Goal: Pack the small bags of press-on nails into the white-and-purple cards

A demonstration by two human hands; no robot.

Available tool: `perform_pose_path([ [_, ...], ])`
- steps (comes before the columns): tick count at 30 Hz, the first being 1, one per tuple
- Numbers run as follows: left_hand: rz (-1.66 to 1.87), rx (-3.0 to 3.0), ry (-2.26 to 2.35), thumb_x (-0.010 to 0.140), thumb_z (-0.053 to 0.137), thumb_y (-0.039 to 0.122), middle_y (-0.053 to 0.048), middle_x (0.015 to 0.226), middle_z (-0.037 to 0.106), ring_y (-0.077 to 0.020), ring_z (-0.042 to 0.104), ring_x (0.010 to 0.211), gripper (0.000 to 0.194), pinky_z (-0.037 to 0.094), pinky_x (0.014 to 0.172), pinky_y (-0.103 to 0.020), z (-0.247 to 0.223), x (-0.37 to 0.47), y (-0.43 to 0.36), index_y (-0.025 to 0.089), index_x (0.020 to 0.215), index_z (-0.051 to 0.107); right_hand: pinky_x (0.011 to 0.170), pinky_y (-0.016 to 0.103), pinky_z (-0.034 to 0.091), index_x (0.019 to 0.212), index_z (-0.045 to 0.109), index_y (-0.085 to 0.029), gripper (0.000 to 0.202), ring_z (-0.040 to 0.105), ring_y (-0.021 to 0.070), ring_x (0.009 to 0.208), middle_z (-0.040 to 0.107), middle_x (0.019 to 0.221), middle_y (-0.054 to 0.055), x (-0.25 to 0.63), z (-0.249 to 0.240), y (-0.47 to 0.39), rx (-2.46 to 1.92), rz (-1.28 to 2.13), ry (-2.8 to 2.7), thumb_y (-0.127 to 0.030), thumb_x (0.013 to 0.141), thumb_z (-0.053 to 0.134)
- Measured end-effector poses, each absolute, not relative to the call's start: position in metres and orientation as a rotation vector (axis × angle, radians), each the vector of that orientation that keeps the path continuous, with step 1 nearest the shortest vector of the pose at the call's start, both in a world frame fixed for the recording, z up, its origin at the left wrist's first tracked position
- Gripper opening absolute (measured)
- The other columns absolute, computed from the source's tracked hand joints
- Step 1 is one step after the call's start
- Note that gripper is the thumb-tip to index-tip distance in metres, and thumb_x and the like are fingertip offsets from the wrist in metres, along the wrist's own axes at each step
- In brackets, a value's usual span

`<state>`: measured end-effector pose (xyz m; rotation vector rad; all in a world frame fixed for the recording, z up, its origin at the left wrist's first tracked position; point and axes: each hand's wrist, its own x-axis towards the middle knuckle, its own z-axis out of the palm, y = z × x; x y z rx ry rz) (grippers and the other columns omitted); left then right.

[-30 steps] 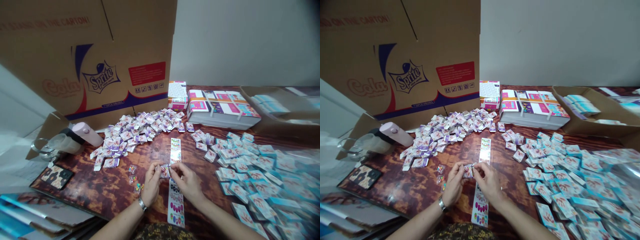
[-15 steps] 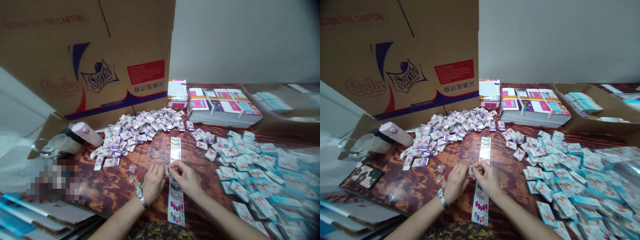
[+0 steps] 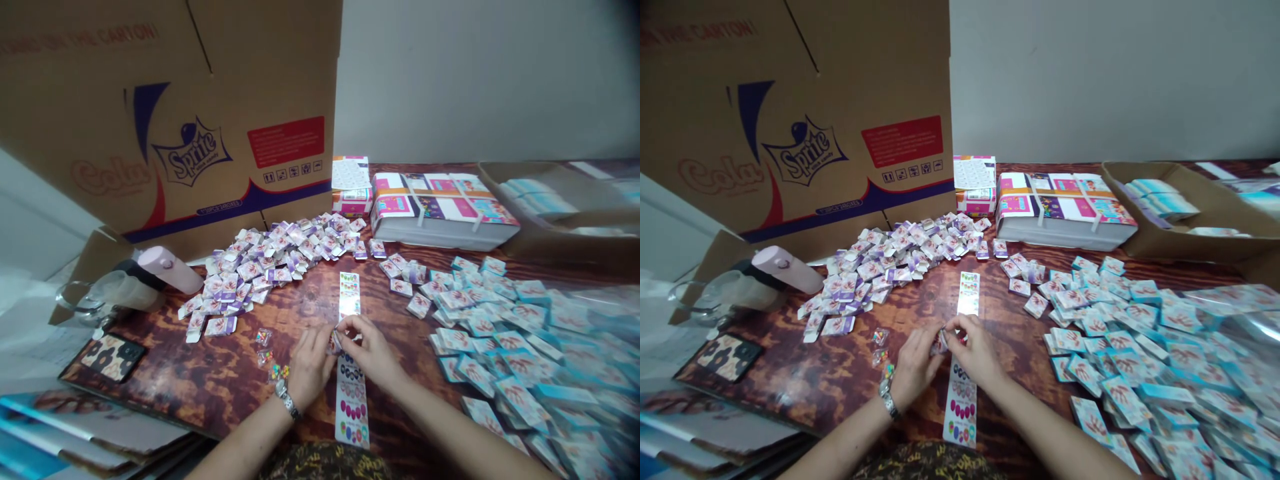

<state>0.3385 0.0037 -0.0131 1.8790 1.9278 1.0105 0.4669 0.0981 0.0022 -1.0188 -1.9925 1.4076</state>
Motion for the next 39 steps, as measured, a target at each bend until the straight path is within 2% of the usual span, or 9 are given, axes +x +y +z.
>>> perform_pose_path([
  [3,1.008,1.930,1.909,0.077,0.048,0.006,-0.010,0.115,0.052,-0.0238,0.048,0.105,0.056,0.042,0.090,-0.036,-0.015,0.339,0.004,0.022,0.130,0.038,0.061,0.025,0.043,0.096,0.052,-0.022,0.024,0.050,0.0135,0.068,0.051,0.080,-0.001,0.463,-0.005,0.100,-1.065,1.632,-1.769,-0.029,0.074,0.058],
  [7,0.943,1.905,1.885,0.079,0.051,0.009,-0.009,0.114,0.051,-0.0218,0.049,0.105,0.051,0.045,0.087,-0.035,-0.014,0.339,0.005,0.023,0.126,0.040,0.065,0.025,0.044,0.098,0.051,-0.022,0.026,0.051,0.0137,0.072,0.052,0.083,-0.001,0.466,-0.003,0.103,-1.035,1.756,-1.761,-0.028,0.074,0.058],
  [11,0.963,1.799,1.920,0.079,0.053,0.014,-0.007,0.109,0.054,-0.0210,0.052,0.099,0.044,0.047,0.083,-0.035,-0.008,0.337,0.007,0.023,0.120,0.042,0.080,0.031,0.044,0.102,0.052,-0.023,0.020,0.052,0.0178,0.093,0.053,0.101,0.004,0.479,0.013,0.103,-0.841,1.476,-2.024,-0.027,0.082,0.051],
  [15,1.028,1.744,1.919,0.082,0.055,0.020,-0.006,0.107,0.056,-0.0198,0.054,0.097,0.037,0.046,0.083,-0.033,-0.004,0.339,0.008,0.022,0.117,0.043,0.090,0.033,0.040,0.090,0.058,-0.022,0.012,0.047,0.0208,0.107,0.049,0.111,0.007,0.485,0.022,0.098,-0.777,1.186,-2.195,-0.026,0.086,0.047],
  [19,1.077,1.738,1.883,0.080,0.054,0.014,-0.006,0.107,0.056,-0.0182,0.054,0.098,0.038,0.046,0.084,-0.031,-0.006,0.344,0.007,0.022,0.115,0.043,0.082,0.033,0.044,0.095,0.055,-0.021,0.013,0.054,0.0199,0.095,0.055,0.099,0.006,0.478,0.018,0.093,-0.849,1.081,-2.166,-0.025,0.085,0.048],
  [24,0.973,1.864,1.917,0.078,0.051,0.009,-0.009,0.113,0.054,-0.0212,0.051,0.105,0.040,0.044,0.089,-0.035,-0.006,0.341,0.006,0.020,0.116,0.043,0.070,0.030,0.050,0.112,0.048,-0.021,0.030,0.060,0.0183,0.078,0.062,0.091,0.005,0.472,0.012,0.084,-1.026,1.221,-1.964,-0.029,0.083,0.052],
  [28,0.876,1.927,2.006,0.078,0.047,0.007,-0.012,0.115,0.053,-0.0234,0.052,0.104,0.043,0.045,0.089,-0.040,-0.006,0.337,0.006,0.017,0.120,0.041,0.079,0.032,0.048,0.101,0.059,-0.021,0.021,0.060,0.0198,0.088,0.064,0.095,0.005,0.469,0.013,0.077,-0.967,1.341,-1.889,-0.031,0.087,0.047],
  [33,0.899,1.978,2.062,0.077,0.047,0.008,-0.013,0.113,0.055,-0.0235,0.053,0.104,0.051,0.047,0.087,-0.038,-0.010,0.339,0.005,0.015,0.126,0.034,0.073,0.031,0.051,0.095,0.061,-0.017,0.022,0.062,0.0191,0.080,0.066,0.087,0.005,0.461,0.010,0.079,-0.976,1.562,-1.660,-0.032,0.082,0.053],
  [39,0.815,2.003,2.164,0.077,0.044,0.008,-0.018,0.126,0.048,-0.0252,0.051,0.107,0.070,0.046,0.088,-0.038,-0.017,0.342,0.005,0.011,0.139,0.011,0.071,0.030,0.049,0.085,0.065,-0.019,0.014,0.061,0.0181,0.079,0.065,0.084,0.004,0.461,0.012,0.081,-1.032,1.256,-1.903,-0.022,0.080,0.052],
])
